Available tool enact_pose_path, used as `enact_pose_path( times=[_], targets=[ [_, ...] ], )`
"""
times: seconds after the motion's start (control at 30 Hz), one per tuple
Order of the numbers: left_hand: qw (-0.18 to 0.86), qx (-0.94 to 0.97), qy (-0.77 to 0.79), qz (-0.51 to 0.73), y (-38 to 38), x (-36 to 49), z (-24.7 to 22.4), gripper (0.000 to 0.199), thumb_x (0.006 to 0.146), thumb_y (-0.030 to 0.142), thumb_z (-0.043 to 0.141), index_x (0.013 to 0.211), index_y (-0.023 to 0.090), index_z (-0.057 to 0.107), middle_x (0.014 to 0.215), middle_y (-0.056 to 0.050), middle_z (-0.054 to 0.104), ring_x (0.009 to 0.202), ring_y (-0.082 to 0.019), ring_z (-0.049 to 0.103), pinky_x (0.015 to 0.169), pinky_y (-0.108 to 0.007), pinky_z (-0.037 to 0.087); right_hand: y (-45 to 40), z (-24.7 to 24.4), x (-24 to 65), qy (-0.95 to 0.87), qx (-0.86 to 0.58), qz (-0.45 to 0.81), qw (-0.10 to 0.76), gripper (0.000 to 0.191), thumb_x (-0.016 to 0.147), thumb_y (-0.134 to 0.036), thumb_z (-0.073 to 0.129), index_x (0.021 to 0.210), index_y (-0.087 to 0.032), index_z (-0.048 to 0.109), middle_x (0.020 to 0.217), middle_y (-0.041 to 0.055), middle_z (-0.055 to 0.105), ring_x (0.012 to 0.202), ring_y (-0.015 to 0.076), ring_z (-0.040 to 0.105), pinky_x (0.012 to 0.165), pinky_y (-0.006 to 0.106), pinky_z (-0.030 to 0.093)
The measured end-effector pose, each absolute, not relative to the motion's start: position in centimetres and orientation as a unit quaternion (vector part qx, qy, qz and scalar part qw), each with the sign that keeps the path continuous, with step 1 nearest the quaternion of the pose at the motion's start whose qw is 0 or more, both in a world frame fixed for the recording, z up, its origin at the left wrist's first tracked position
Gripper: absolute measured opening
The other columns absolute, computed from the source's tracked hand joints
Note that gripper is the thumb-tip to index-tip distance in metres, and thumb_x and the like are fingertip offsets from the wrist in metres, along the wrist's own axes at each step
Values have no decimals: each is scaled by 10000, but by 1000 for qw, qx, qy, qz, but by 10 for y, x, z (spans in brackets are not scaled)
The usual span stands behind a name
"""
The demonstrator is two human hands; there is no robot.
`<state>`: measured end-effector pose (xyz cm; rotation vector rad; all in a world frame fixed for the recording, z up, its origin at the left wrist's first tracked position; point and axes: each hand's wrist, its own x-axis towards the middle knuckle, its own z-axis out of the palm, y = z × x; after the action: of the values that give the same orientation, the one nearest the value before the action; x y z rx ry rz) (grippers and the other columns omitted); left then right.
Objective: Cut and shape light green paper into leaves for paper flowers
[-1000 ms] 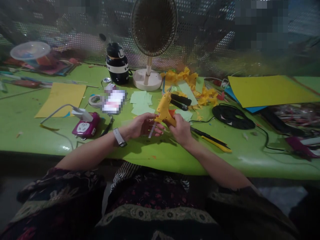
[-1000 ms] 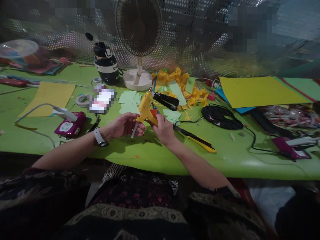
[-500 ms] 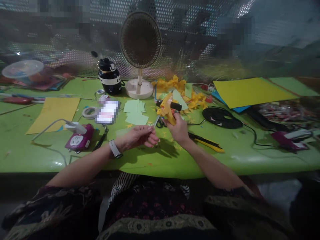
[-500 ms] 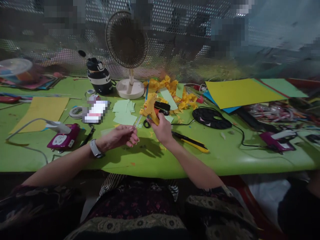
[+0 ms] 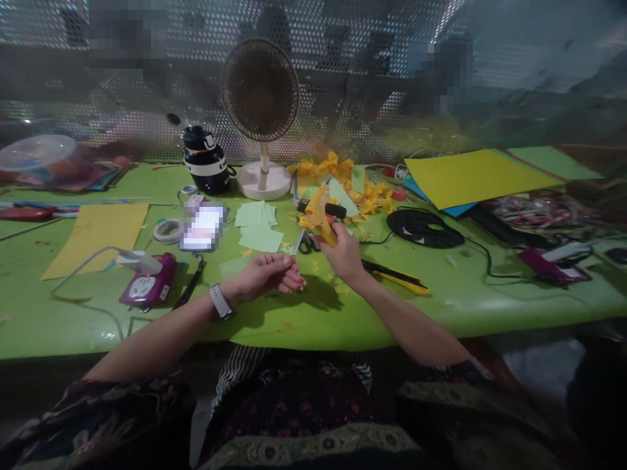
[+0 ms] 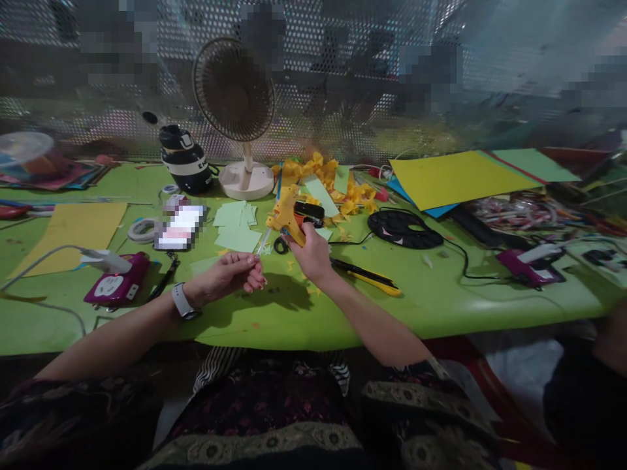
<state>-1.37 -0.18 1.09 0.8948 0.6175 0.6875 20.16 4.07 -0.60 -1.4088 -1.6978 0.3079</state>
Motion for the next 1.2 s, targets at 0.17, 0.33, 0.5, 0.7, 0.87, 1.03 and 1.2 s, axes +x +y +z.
enact_pose_path(
  times=[0.17,0.33,0.5,0.7,0.87,1.03,1.2],
  targets=[
    [832,411,289,236,0,-16,17,674,905,711,459,1101,108,687,863,-148,780,653,-219,745,447,-238,507,52,22,223,-670,-621,86,398,366,818,-533,670,917,-187,606,837,67,686,737,228,625,678,329,457],
    [794,375,357,319,5,-18,22,622,979,630,372,946,108,708,692,-98,737,547,-145,682,463,-195,468,62,73,295,-668,-684,-13,292,314,813,-438,687,973,-168,671,905,88,716,807,273,637,706,348,451],
    [752,348,430,358,9,-14,22,514,1033,465,356,862,121,697,627,-59,695,509,-115,637,490,-189,469,38,102,379,-652,-730,-152,135,342,832,-419,676,1062,-166,670,948,133,721,883,317,648,709,347,423],
    [754,355,440,333,6,-12,18,521,1013,498,388,870,113,710,665,-73,706,553,-136,651,541,-220,504,12,82,424,-612,-760,-206,74,387,945,-424,537,1180,-125,608,1113,191,689,987,324,638,740,357,416],
    [759,360,441,316,3,-11,14,527,966,563,466,868,113,723,699,-84,716,587,-150,655,560,-236,514,21,39,405,-635,-766,-98,38,385,968,-454,490,1185,-154,595,1141,162,697,1041,317,646,761,346,448],
    [755,357,453,310,2,-9,16,551,996,527,409,859,101,729,696,-95,713,580,-152,650,566,-239,514,37,22,401,-655,-755,-11,17,432,936,-512,552,1174,-154,591,1129,167,710,1032,323,664,763,329,454],
    [751,365,457,307,0,-8,20,544,1017,483,372,870,97,725,683,-92,710,582,-158,657,567,-242,514,44,19,407,-604,-797,12,-1,528,936,-517,550,1279,-117,521,1240,221,664,1089,353,654,810,363,474]
  ],
)
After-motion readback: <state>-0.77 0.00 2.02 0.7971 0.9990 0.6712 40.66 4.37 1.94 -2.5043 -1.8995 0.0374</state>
